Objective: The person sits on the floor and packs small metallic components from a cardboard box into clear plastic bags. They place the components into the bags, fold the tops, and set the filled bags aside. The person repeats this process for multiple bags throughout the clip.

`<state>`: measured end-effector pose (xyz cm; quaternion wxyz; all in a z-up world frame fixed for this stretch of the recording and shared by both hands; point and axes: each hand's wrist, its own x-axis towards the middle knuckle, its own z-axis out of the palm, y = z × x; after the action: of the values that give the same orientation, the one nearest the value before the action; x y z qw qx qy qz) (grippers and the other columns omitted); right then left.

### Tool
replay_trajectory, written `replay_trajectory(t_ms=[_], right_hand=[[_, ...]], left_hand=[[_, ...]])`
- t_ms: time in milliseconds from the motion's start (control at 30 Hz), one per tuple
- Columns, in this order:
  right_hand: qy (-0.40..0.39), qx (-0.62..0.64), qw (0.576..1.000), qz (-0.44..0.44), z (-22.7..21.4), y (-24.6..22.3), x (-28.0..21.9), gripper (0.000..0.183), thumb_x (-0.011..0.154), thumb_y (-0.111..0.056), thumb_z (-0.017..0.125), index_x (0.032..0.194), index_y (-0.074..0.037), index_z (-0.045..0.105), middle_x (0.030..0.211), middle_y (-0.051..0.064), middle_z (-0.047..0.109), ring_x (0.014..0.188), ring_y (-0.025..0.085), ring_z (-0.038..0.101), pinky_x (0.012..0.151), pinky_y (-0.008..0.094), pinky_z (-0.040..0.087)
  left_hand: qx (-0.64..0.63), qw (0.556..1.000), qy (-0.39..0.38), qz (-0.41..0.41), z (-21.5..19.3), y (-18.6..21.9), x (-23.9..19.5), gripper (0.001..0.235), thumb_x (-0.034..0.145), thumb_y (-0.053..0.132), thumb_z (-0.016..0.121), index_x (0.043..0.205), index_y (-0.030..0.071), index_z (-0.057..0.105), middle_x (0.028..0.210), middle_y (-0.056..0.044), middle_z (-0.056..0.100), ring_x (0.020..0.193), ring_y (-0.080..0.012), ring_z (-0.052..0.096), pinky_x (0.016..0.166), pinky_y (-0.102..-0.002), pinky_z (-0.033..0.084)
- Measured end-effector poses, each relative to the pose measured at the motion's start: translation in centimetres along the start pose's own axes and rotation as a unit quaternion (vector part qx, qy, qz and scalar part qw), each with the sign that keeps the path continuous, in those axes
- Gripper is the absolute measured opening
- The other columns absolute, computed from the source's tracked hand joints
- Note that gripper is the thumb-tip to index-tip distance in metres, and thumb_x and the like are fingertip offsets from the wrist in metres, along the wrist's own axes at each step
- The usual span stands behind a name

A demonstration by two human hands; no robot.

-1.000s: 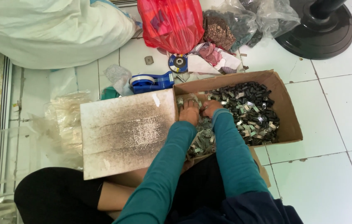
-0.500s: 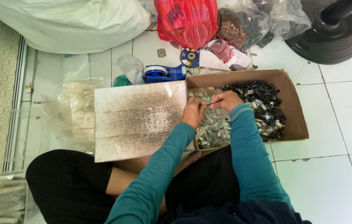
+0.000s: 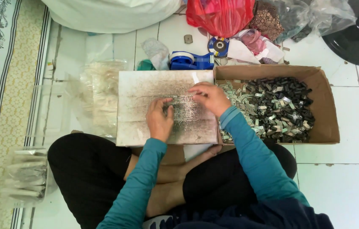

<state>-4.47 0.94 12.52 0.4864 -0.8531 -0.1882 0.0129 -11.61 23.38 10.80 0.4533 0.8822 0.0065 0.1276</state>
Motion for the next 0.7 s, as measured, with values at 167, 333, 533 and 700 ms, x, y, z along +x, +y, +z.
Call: replay_trajectory(t_ms=[167, 333, 533, 700], right_hand=[[0.088, -0.067, 0.983, 0.148, -7.7, 6.3, -2.2, 0.019, 0.093, -0.021, 0.080, 0.111, -0.028, 0.079, 0.094, -0.002, 0.075, 0.082, 0.016, 0.073, 0.076, 0.030, 0.060], [0.051, -0.185, 0.928, 0.320, -9.8, 13.8, -5.3, 0.015, 0.088, -0.022, 0.081, 0.102, -0.027, 0.081, 0.096, 0.006, 0.078, 0.094, 0.029, 0.074, 0.081, 0.044, 0.060], [-0.097, -0.274, 0.826, 0.484, -5.6, 17.0, -6.0, 0.028, 0.084, -0.023, 0.071, 0.110, -0.026, 0.080, 0.113, 0.013, 0.078, 0.106, 0.039, 0.073, 0.093, 0.058, 0.060], [-0.192, -0.348, 0.813, 0.426, -3.6, 20.7, -6.5, 0.058, 0.103, -0.019, 0.046, 0.158, -0.006, 0.035, 0.151, 0.028, 0.050, 0.140, 0.041, 0.050, 0.109, 0.061, 0.048]], left_hand=[[-0.096, 0.991, -0.073, 0.052, 4.9, 3.3, 0.7, 0.025, 0.095, 0.000, 0.062, 0.116, 0.011, 0.071, 0.110, -0.011, 0.068, 0.115, -0.0366, 0.065, 0.102, -0.048, 0.050], [-0.096, 0.966, -0.180, 0.162, 15.8, 6.0, 0.3, 0.024, 0.096, 0.000, 0.057, 0.108, 0.014, 0.073, 0.104, -0.008, 0.070, 0.107, -0.0344, 0.068, 0.098, -0.044, 0.054], [0.262, 0.865, -0.406, 0.137, 30.5, 1.0, -0.3, 0.019, 0.088, -0.002, 0.065, 0.107, 0.000, 0.068, 0.127, -0.024, 0.055, 0.118, -0.0370, 0.059, 0.097, -0.048, 0.060], [0.366, 0.803, -0.453, 0.125, 30.8, 1.4, -0.5, 0.036, 0.091, -0.002, 0.057, 0.125, -0.014, 0.060, 0.120, -0.024, 0.062, 0.109, -0.0348, 0.066, 0.084, -0.052, 0.058]])
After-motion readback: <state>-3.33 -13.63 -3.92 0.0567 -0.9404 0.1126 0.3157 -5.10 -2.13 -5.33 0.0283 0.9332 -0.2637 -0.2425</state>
